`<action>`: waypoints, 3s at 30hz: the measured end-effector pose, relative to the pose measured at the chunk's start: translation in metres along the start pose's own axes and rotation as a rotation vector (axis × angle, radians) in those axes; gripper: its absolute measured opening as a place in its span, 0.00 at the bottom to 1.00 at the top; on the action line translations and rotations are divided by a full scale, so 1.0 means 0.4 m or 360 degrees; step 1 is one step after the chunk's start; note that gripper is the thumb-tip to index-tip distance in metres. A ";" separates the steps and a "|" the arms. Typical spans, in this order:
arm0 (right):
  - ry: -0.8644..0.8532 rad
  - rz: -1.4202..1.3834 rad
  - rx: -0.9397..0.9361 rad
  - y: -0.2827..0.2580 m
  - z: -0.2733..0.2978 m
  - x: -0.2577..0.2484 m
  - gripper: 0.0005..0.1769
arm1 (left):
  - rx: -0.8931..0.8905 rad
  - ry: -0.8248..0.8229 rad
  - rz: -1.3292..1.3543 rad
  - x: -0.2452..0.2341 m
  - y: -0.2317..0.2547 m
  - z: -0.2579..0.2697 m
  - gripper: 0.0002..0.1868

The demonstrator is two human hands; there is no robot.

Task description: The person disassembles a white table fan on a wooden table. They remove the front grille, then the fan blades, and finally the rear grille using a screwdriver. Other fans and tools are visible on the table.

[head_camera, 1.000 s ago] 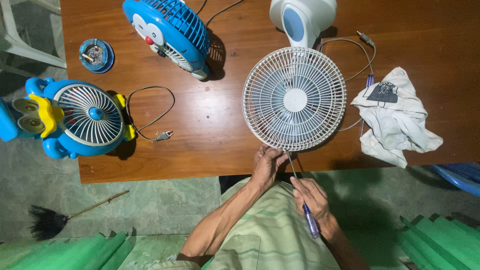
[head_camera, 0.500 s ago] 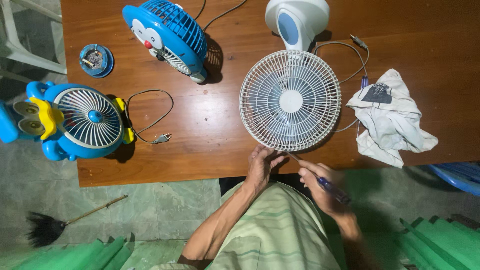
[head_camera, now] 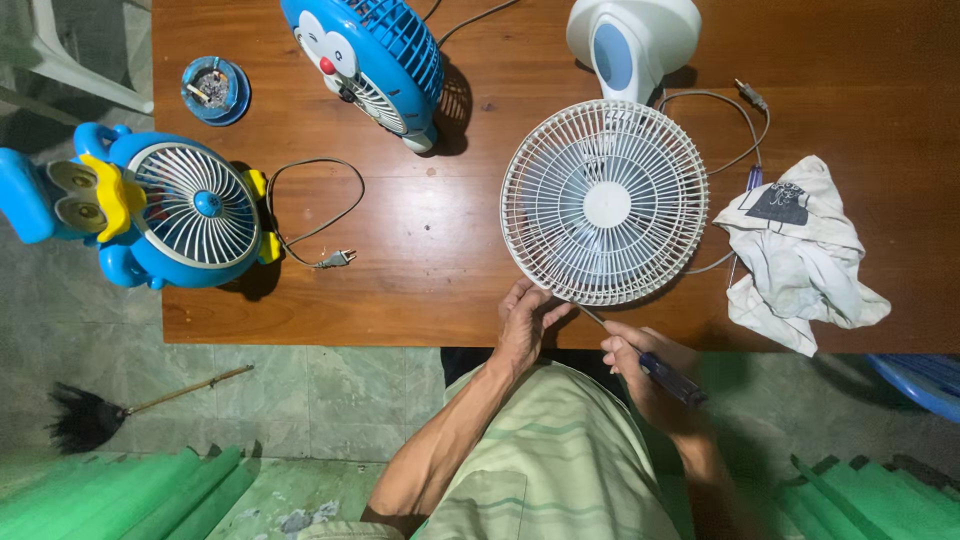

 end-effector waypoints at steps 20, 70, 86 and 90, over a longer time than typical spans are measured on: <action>0.0152 0.0332 -0.0236 -0.130 0.011 -0.066 0.13 | -0.0023 0.0156 0.0003 -0.008 -0.016 -0.027 0.18; 0.0077 0.0411 -0.1051 -0.021 0.201 -0.053 0.22 | -0.0027 0.0057 -0.0009 0.023 -0.002 -0.012 0.17; 0.0827 0.0515 -0.0436 -0.042 0.080 -0.368 0.09 | 0.1712 0.0268 -0.1971 0.276 0.194 0.104 0.34; 0.0789 0.0304 -0.0242 -0.036 0.055 -0.401 0.10 | 0.1798 0.0227 -0.2195 0.330 0.143 0.113 0.27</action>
Point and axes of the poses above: each hand's wrist, its own z-axis away from the middle knuckle, its own x-axis out of the palm, y = z × x, the point moved 7 cm from there along -z, towards the middle knuckle, and after that the axes turned 2 degrees about y, right-handed, at the moved point
